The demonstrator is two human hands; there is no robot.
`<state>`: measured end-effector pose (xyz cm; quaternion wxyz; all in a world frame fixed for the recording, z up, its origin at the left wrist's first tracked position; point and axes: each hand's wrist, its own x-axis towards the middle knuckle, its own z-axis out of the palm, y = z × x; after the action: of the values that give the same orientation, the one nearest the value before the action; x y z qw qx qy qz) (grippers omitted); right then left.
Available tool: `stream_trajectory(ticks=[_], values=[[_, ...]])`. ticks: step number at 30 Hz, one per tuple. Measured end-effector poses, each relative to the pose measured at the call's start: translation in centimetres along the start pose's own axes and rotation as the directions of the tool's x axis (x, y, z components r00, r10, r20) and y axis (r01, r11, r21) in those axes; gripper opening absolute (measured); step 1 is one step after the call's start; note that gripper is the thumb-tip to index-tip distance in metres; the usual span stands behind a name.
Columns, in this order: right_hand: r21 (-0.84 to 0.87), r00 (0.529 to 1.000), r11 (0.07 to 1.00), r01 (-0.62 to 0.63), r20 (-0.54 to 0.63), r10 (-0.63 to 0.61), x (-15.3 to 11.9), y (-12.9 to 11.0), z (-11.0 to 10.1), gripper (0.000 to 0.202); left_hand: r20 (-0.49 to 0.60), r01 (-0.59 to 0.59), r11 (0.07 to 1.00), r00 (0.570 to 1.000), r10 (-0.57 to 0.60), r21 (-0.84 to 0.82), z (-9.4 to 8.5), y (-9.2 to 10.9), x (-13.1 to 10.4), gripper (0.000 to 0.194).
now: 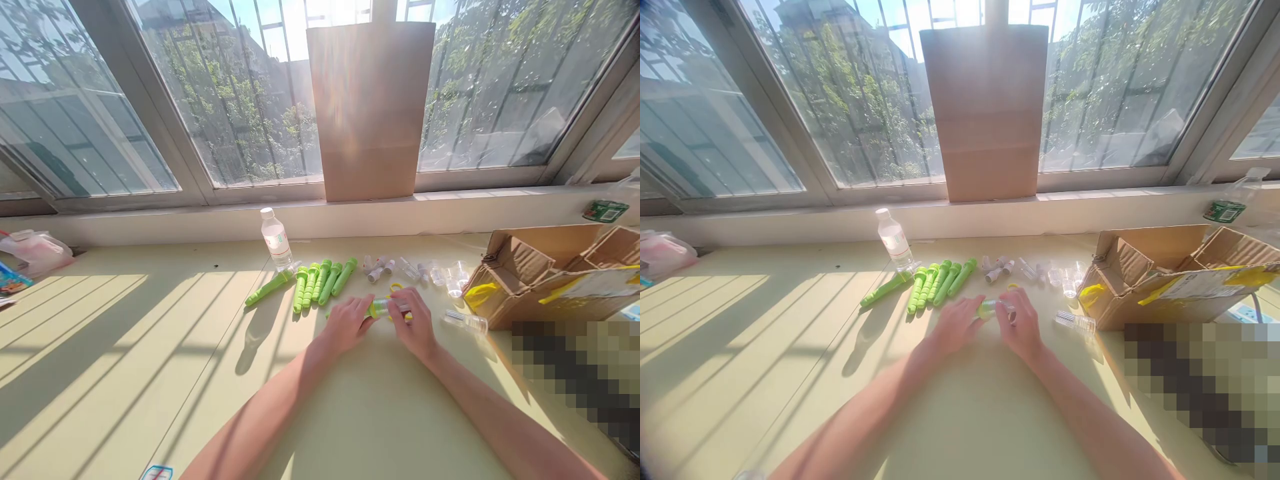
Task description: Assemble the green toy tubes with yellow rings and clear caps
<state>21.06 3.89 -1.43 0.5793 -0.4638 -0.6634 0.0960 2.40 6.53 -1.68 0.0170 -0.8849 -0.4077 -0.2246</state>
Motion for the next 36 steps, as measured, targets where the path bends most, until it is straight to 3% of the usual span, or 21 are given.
stream_trajectory(ticks=[7, 12, 16, 23, 30, 36], values=[[-0.163, 0.979, 0.966, 0.198, -0.021, -0.204, 0.2, 0.2, -0.3, 0.017, 0.081, 0.009, 0.999, 0.997, -0.006, -0.039, -1.2, 0.6, 0.1, 0.048], [-0.246, 0.946, 0.915, 0.319, 0.139, -0.293, 0.2, 0.9, -0.8, 0.035, 0.152, 0.031, 0.999, 0.988, -0.026, -0.027, -2.1, 0.6, 0.2, 0.050], [-0.424, 0.946, 0.854, 0.301, 0.249, -0.210, 0.2, 1.7, -0.5, 0.040, 0.190, 0.056, 0.998, 0.980, -0.059, 0.021, -2.2, 0.3, 0.3, 0.048], [-0.692, 0.938, 0.679, 0.247, 0.346, 0.012, 0.4, 1.4, -0.2, 0.022, 0.202, 0.034, 0.998, 0.978, -0.045, 0.061, -1.1, -0.2, 0.3, 0.041], [-0.780, 0.859, 0.604, 0.163, 0.414, 0.302, 1.1, 0.2, -0.3, 0.015, 0.182, -0.040, 0.976, 0.983, 0.000, 0.214, -1.5, 0.4, 0.2, 0.043], [-0.790, 0.886, 0.595, 0.147, 0.373, 0.275, 1.0, 0.2, -0.2, 0.016, 0.200, -0.028, 0.963, 0.980, -0.027, 0.267, -1.7, 1.0, 0.6, 0.042]])
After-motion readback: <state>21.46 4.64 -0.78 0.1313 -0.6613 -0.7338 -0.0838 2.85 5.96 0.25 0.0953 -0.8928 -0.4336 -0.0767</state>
